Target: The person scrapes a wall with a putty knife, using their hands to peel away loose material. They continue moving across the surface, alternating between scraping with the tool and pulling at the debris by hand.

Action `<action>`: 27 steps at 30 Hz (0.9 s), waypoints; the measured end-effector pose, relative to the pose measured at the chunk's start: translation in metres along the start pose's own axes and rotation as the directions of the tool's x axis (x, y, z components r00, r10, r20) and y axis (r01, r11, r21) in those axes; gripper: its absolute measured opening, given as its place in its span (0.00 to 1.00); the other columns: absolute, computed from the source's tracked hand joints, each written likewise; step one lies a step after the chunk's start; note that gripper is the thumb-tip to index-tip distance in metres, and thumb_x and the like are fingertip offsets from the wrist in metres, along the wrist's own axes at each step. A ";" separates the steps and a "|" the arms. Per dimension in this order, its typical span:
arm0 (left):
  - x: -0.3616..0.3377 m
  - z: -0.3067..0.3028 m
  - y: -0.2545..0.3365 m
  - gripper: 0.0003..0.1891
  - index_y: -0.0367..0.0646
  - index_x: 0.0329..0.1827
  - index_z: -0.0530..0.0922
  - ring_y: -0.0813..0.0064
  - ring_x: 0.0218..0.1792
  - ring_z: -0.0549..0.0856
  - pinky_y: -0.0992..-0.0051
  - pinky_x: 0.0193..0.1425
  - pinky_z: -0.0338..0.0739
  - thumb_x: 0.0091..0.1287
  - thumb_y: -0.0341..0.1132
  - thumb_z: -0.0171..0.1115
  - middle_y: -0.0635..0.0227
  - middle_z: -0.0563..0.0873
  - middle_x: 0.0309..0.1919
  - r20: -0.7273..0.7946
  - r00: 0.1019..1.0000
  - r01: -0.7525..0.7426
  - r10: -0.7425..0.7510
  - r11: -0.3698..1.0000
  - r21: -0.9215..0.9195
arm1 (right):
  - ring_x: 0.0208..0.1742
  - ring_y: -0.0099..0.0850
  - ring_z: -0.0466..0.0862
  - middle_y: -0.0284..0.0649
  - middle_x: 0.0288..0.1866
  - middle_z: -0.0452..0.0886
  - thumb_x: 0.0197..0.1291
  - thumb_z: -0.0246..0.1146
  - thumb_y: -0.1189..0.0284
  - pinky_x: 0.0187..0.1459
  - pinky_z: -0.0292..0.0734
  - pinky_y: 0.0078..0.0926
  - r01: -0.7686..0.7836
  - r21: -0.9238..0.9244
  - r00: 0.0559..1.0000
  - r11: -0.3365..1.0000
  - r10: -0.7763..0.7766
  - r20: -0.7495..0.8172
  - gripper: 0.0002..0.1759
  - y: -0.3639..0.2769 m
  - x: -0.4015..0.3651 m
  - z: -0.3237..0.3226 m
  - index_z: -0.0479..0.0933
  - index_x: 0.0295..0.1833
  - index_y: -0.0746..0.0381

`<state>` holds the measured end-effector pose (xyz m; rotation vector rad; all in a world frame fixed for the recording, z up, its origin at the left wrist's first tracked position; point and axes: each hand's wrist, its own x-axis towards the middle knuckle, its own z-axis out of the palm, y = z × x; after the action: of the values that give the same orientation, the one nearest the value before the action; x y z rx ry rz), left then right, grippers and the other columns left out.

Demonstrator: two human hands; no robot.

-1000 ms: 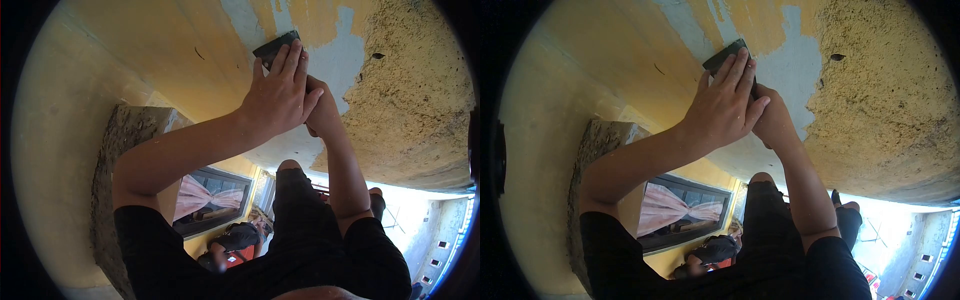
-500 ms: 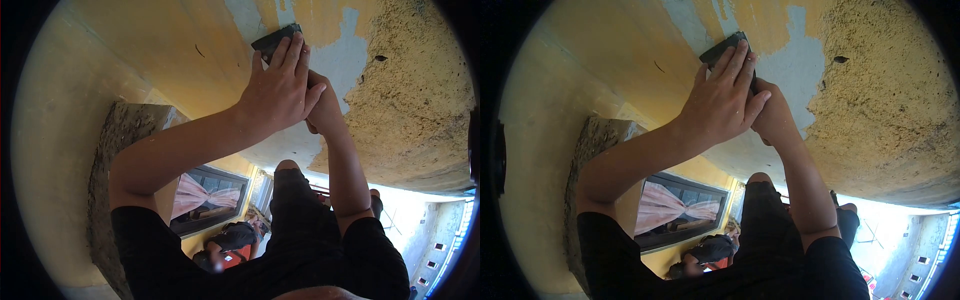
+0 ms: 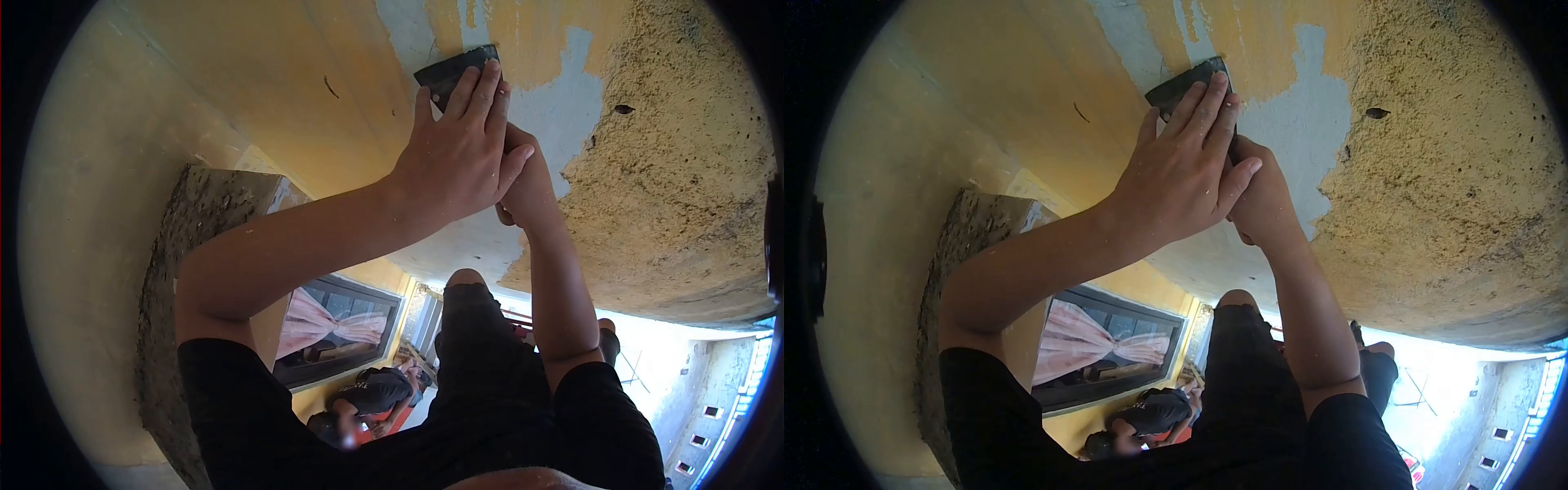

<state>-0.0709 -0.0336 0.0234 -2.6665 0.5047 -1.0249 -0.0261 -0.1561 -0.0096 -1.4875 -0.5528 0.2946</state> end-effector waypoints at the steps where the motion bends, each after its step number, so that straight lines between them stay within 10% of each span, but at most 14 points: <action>1: 0.000 0.000 0.000 0.33 0.27 0.65 0.73 0.47 0.70 0.71 0.41 0.62 0.69 0.74 0.52 0.49 0.39 0.69 0.69 -0.007 1.000 0.005 -0.005 1.000 -0.003 | 0.16 0.22 0.74 0.38 0.23 0.79 0.65 0.60 0.70 0.13 0.64 0.22 0.026 -0.009 0.999 1.000 -0.026 -0.019 0.13 0.002 -0.002 0.002 0.75 0.46 0.71; 27: -0.001 -0.001 0.002 0.33 0.27 0.66 0.72 0.49 0.70 0.71 0.41 0.62 0.69 0.74 0.53 0.49 0.40 0.69 0.70 0.009 1.000 -0.001 0.001 1.000 -0.009 | 0.20 0.20 0.74 0.41 0.27 0.81 0.66 0.60 0.68 0.18 0.67 0.23 0.013 -0.011 0.999 1.000 -0.013 -0.032 0.15 0.006 0.001 0.001 0.76 0.46 0.72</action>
<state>-0.0725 -0.0351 0.0231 -2.6771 0.5105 -1.0119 -0.0248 -0.1547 -0.0153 -1.4961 -0.5391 0.2575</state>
